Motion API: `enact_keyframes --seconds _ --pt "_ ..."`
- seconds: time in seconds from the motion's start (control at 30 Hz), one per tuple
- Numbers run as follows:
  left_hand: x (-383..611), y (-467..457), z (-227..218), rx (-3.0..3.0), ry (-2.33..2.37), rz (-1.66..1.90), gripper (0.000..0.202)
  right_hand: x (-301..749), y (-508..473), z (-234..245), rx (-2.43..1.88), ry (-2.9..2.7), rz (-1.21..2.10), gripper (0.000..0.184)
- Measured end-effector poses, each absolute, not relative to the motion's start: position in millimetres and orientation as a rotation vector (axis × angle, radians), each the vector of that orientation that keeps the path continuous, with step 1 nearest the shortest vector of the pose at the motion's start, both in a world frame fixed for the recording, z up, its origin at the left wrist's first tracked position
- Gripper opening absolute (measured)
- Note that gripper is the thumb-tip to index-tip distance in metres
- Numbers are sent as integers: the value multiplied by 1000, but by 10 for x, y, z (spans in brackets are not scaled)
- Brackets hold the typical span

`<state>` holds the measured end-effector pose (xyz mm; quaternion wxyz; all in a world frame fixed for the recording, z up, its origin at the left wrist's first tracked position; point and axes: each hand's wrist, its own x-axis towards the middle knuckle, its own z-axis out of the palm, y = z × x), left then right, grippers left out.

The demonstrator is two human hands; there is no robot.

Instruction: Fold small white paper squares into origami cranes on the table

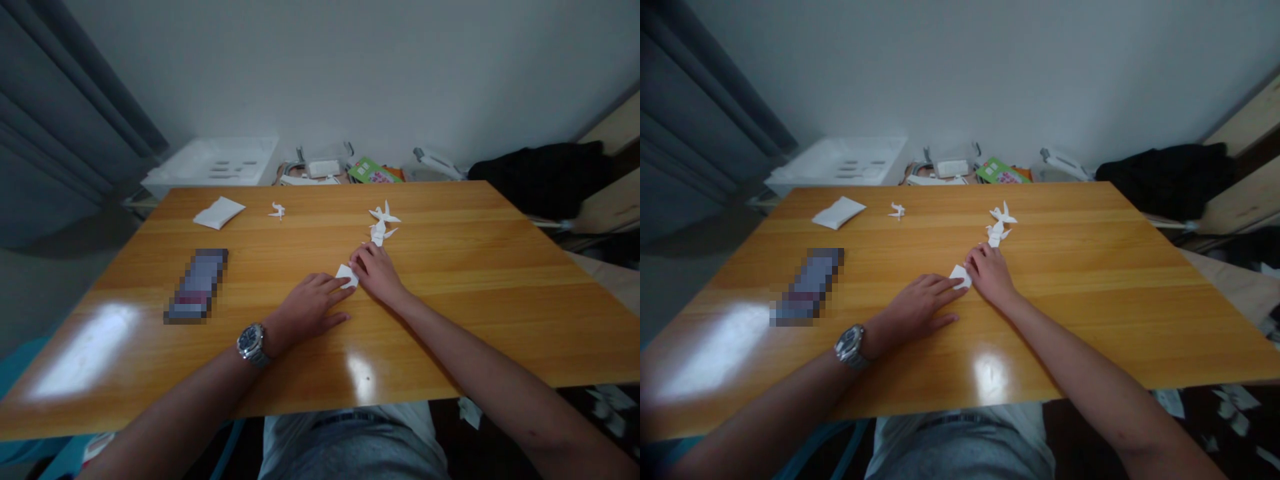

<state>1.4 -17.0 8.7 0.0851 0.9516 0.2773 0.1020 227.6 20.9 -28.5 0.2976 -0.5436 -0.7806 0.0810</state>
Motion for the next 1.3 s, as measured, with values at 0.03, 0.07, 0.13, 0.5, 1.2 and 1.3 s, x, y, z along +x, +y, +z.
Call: enact_keyframes --seconds 0.03,0.07,0.13,0.5,1.2,1.3 --pt "14 -166 80 2836 829 312 52 2280 198 -272 -1420 -2074 235 12" --pt "12 -162 75 2831 832 321 50 2285 186 -257 -1392 -2073 254 12" --pt "2 -149 71 2815 842 344 45 2303 161 -229 -1327 -2080 282 13" --pt "-69 -73 30 2722 943 451 36 2461 135 -153 -981 -2393 334 23" --pt "-38 -48 -48 2697 1013 525 30 2443 112 -90 -935 -2480 392 20" --pt "-16 -48 -28 2699 1018 526 28 2421 104 -101 -940 -2456 348 19"
